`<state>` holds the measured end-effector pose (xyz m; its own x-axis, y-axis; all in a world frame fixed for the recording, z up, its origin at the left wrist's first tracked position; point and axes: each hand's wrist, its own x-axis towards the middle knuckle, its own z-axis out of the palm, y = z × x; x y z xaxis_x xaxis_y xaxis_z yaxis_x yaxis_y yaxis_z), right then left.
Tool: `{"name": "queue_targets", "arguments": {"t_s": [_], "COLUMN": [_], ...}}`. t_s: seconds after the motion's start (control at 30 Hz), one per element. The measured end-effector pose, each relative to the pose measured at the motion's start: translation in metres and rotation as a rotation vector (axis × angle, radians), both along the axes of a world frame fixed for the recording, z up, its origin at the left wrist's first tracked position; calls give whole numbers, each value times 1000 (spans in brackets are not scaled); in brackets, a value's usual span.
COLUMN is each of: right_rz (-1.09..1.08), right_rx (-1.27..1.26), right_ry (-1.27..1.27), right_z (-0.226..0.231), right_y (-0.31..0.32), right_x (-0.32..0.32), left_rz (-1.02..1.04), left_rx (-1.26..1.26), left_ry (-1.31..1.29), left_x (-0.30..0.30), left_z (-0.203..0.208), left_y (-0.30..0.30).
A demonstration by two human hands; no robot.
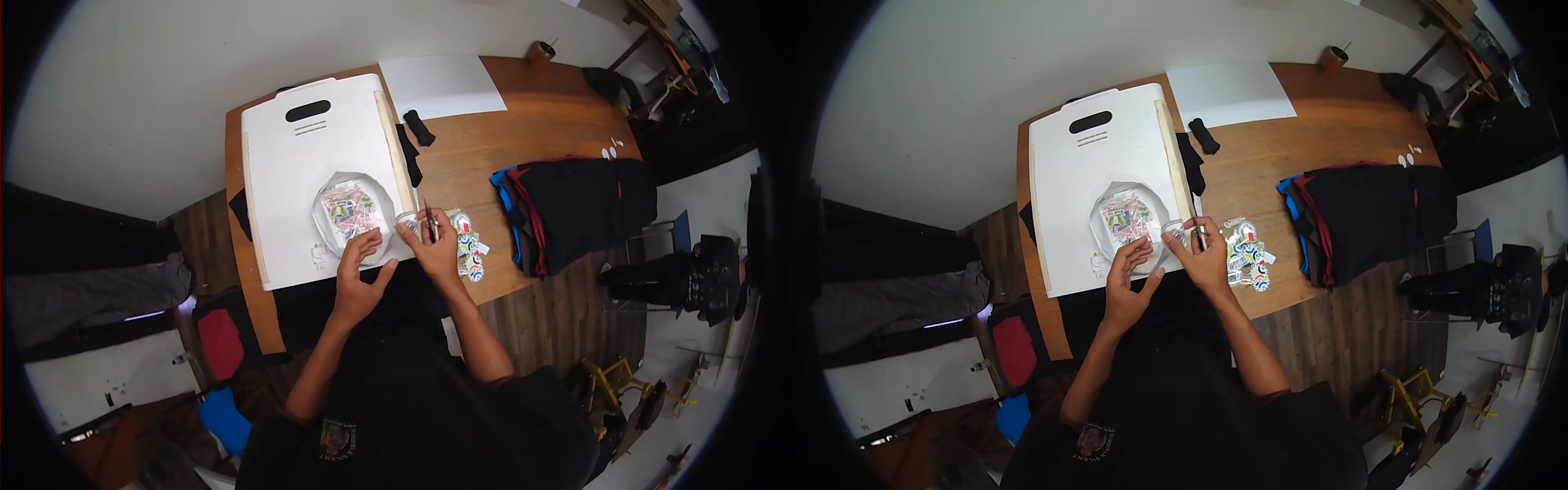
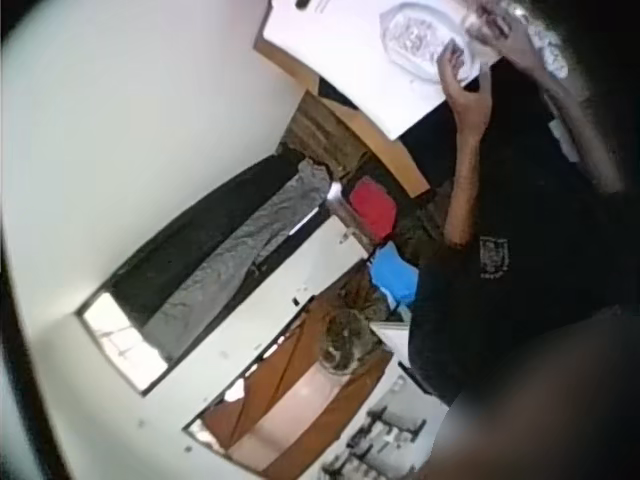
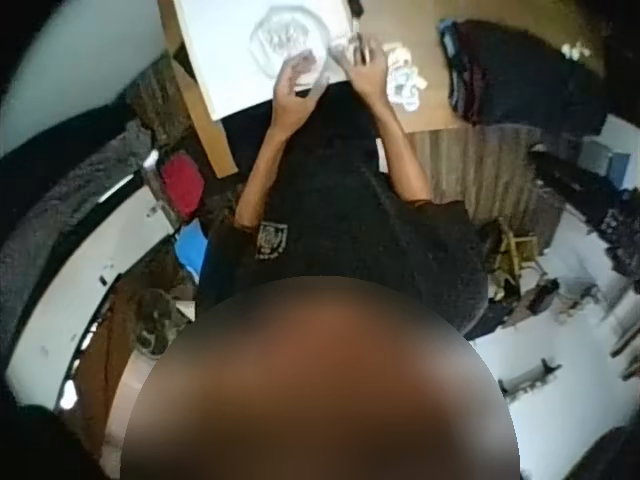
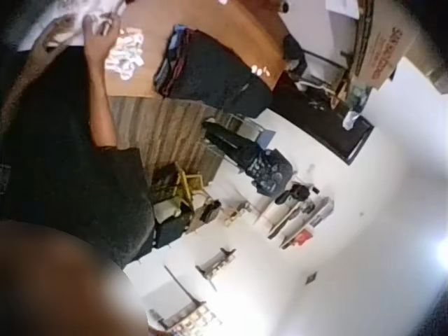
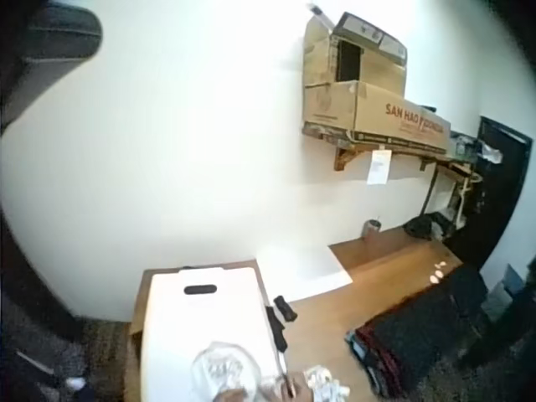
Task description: Trimming the edges of printed stickers using a pair of scissors on a workstation.
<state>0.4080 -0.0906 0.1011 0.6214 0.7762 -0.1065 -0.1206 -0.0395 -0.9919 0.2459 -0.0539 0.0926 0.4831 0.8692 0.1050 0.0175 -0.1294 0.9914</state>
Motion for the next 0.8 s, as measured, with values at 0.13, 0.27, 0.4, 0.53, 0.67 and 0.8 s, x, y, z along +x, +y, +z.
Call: {"name": "queue_targets", "arguments": {"t_s": [0.13,0.27,0.4,0.53,0.67,0.8], "right_rz": [47,104,149,207,196,262], "right_rx": [72,30,12,-41,-57,-5], "right_ry": [103,75,87,85,53,-41], "right_z": [-7,8,34,23,20,24], "right_y": [-2,-5,-4,-7,-4,-4], "right_x": [-25,-33,-33,-36,-44,-47], "left_rz": [-10,45,170,176,176,186], "left_rx": [-42,-255,-360,-352,-352,-243], "left_ry": [-113,-217,-331,-403,-387,-369], "left_x": [4,-7,-11,-16,-23,-25], "left_z": [13,17,30,43,33,36], "left_y": [1,0,4,7,4,2]}}
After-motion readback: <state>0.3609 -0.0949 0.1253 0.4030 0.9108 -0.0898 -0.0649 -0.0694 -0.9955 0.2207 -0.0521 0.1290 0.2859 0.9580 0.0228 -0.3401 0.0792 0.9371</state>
